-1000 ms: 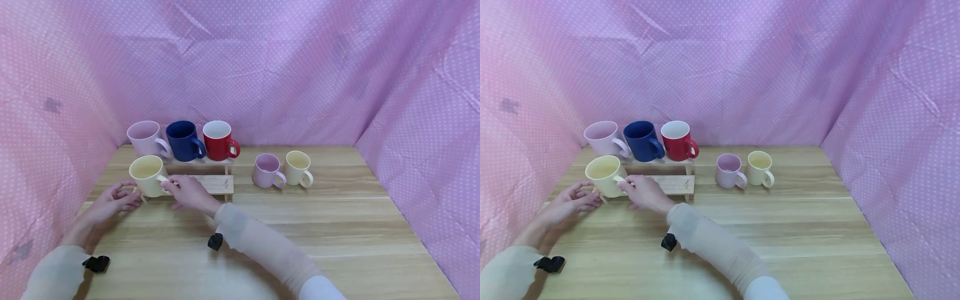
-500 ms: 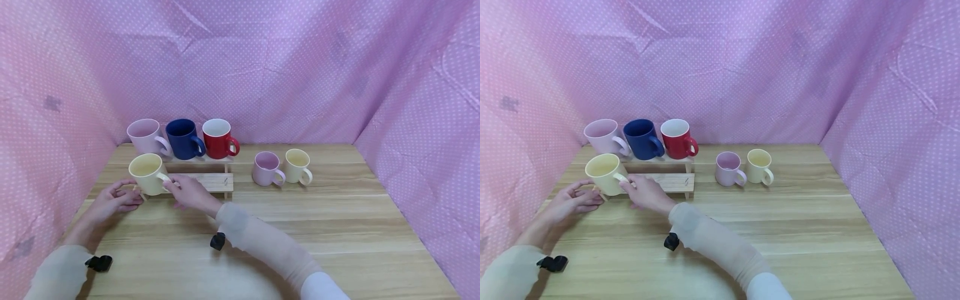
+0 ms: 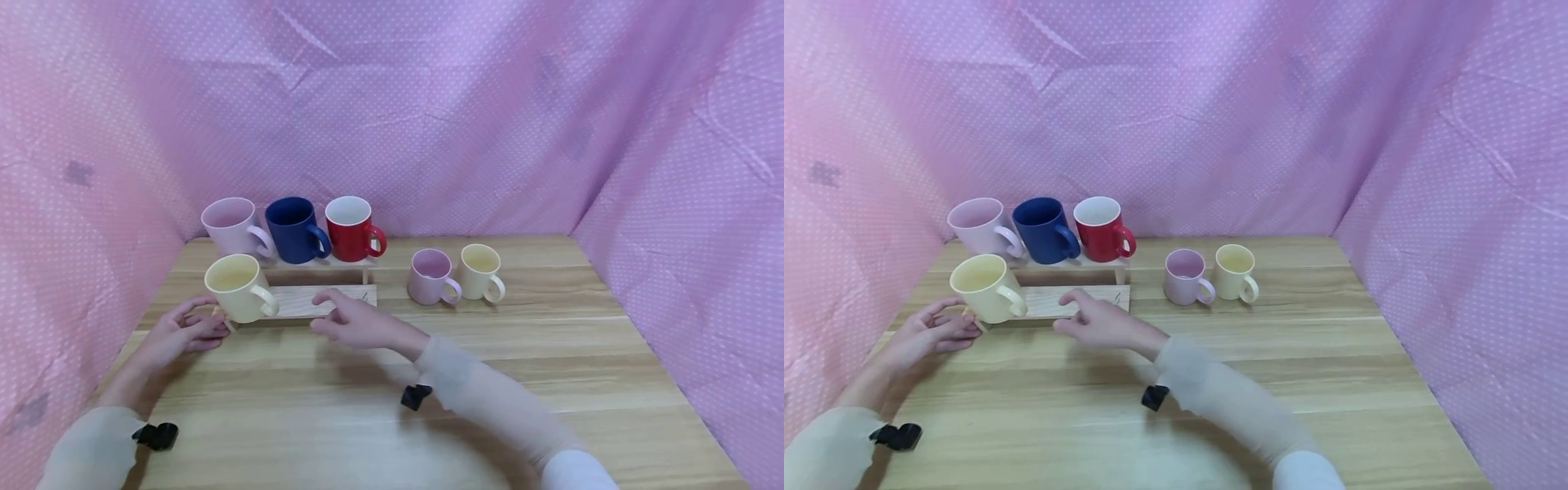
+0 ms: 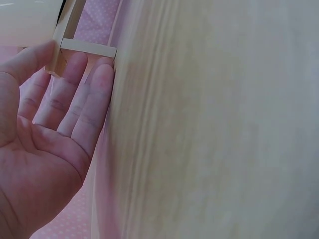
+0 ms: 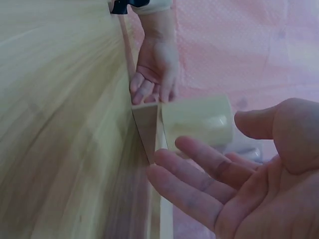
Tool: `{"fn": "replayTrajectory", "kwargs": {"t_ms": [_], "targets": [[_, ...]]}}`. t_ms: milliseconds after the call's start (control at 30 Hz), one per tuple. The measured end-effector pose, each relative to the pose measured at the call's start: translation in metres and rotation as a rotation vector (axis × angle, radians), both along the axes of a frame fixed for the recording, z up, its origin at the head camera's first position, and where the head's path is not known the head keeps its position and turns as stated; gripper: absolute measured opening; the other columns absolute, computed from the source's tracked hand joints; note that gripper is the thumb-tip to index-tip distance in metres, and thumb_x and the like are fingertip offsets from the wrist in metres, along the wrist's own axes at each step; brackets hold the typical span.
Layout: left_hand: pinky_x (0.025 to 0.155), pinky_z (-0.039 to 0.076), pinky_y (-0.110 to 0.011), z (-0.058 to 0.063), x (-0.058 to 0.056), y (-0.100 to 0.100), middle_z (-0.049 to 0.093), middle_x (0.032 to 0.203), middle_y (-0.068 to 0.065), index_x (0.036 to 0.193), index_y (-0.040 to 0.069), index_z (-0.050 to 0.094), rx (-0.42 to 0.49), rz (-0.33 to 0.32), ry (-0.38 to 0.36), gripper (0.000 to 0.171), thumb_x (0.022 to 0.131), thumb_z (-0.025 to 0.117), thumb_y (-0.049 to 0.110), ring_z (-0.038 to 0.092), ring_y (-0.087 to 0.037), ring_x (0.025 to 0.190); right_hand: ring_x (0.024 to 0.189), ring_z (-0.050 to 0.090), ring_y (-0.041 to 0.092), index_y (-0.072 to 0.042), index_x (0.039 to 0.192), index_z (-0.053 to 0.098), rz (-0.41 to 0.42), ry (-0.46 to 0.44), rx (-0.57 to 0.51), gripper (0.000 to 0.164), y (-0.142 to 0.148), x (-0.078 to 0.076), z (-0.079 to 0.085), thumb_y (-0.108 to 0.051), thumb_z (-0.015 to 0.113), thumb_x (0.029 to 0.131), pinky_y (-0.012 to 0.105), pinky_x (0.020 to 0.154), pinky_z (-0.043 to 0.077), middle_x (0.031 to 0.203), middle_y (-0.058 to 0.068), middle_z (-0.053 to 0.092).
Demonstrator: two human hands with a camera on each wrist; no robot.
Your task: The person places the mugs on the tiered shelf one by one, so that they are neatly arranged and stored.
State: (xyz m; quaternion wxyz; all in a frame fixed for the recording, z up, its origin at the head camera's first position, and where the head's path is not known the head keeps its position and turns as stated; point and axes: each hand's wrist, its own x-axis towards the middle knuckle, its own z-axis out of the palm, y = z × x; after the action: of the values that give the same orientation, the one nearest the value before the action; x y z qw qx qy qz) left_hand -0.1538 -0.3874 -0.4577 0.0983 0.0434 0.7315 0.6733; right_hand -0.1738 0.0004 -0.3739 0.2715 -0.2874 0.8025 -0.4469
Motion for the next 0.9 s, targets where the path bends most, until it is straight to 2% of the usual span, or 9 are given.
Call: {"fn": "replayTrajectory", "kwargs": {"t_ms": [133, 233, 367, 500, 567, 633, 767, 833, 900], "targets": [[0.079, 0.062, -0.039, 0.0, 0.002, -0.002, 0.075, 0.102, -0.005, 0.128, 0.023, 0.055, -0.009, -0.005, -0.003, 0.03, 0.104, 0.059, 0.006, 0.074, -0.021, 0.093, 0.106, 0.067, 0.019, -0.016, 0.141, 0.047, 0.017, 0.013, -0.075, 0.041, 0.042, -0.002, 0.003, -0.032, 0.059, 0.105, 0.03, 0.088, 0.056, 0.112, 0.0, 0.072], [0.08, 0.062, -0.039, -0.001, 0.003, -0.003, 0.075, 0.103, -0.004, 0.128, 0.023, 0.054, -0.025, -0.004, -0.017, 0.028, 0.104, 0.059, 0.008, 0.074, -0.02, 0.094, 0.111, 0.066, 0.021, -0.01, 0.138, 0.05, 0.014, 0.041, -0.158, 0.035, 0.073, -0.003, 0.003, -0.022, 0.057, 0.106, 0.034, 0.094, 0.054, 0.117, 0.007, 0.072], [0.081, 0.062, -0.038, 0.0, 0.003, -0.003, 0.075, 0.104, -0.004, 0.128, 0.024, 0.054, -0.029, -0.022, -0.021, 0.028, 0.104, 0.058, 0.009, 0.073, -0.019, 0.095, 0.109, 0.067, 0.024, -0.001, 0.133, 0.054, -0.049, 0.072, -0.264, 0.028, 0.113, -0.004, -0.003, -0.011, 0.055, 0.106, 0.044, 0.095, 0.057, 0.118, 0.017, 0.071], [0.08, 0.062, -0.038, -0.001, -0.002, -0.001, 0.075, 0.104, -0.004, 0.129, 0.024, 0.053, -0.027, -0.039, -0.007, 0.029, 0.105, 0.057, 0.008, 0.073, -0.019, 0.095, 0.104, 0.069, 0.03, 0.009, 0.131, 0.05, -0.168, 0.087, -0.372, 0.029, 0.152, -0.005, -0.013, -0.005, 0.055, 0.105, 0.057, 0.091, 0.056, 0.118, 0.028, 0.067], [0.079, 0.062, -0.037, -0.002, -0.002, -0.001, 0.075, 0.104, -0.003, 0.13, 0.025, 0.053, -0.03, -0.042, -0.003, 0.03, 0.105, 0.057, 0.008, 0.073, -0.018, 0.095, 0.102, 0.069, 0.033, 0.011, 0.131, 0.048, -0.235, 0.086, -0.421, 0.031, 0.17, -0.005, -0.015, -0.004, 0.055, 0.104, 0.06, 0.09, 0.056, 0.118, 0.031, 0.065], [0.079, 0.063, -0.037, -0.002, -0.005, 0.001, 0.075, 0.105, -0.002, 0.13, 0.025, 0.052, -0.038, -0.046, -0.004, 0.03, 0.105, 0.057, 0.01, 0.073, -0.018, 0.095, 0.1, 0.07, 0.033, 0.007, 0.132, 0.048, -0.319, 0.087, -0.455, 0.032, 0.189, -0.005, -0.016, -0.007, 0.056, 0.105, 0.056, 0.088, 0.058, 0.118, 0.029, 0.065], [0.081, 0.062, -0.037, -0.002, -0.006, 0.004, 0.075, 0.106, -0.003, 0.131, 0.026, 0.051, -0.051, -0.054, -0.013, 0.031, 0.105, 0.058, 0.012, 0.073, -0.018, 0.097, 0.097, 0.07, 0.026, -0.002, 0.131, 0.049, -0.524, 0.101, -0.518, 0.029, 0.222, -0.005, -0.019, -0.012, 0.057, 0.105, 0.04, 0.083, 0.062, 0.116, 0.015, 0.067], [0.08, 0.062, -0.038, -0.001, -0.003, 0.003, 0.074, 0.105, -0.004, 0.13, 0.027, 0.05, -0.055, -0.041, -0.017, 0.03, 0.105, 0.057, 0.011, 0.073, -0.018, 0.096, 0.097, 0.068, 0.022, -0.001, 0.133, 0.048, -0.602, 0.119, -0.538, 0.032, 0.232, -0.008, -0.021, -0.015, 0.057, 0.105, 0.035, 0.082, 0.062, 0.116, 0.011, 0.064], [0.08, 0.062, -0.038, 0.002, 0.002, 0.0, 0.074, 0.104, -0.004, 0.129, 0.027, 0.051, -0.059, -0.026, -0.018, 0.03, 0.105, 0.057, 0.01, 0.073, -0.018, 0.094, 0.101, 0.065, 0.021, 0.001, 0.135, 0.046, -0.653, 0.128, -0.554, 0.036, 0.237, -0.012, -0.024, -0.017, 0.058, 0.105, 0.034, 0.084, 0.061, 0.121, 0.015, 0.059]]}}
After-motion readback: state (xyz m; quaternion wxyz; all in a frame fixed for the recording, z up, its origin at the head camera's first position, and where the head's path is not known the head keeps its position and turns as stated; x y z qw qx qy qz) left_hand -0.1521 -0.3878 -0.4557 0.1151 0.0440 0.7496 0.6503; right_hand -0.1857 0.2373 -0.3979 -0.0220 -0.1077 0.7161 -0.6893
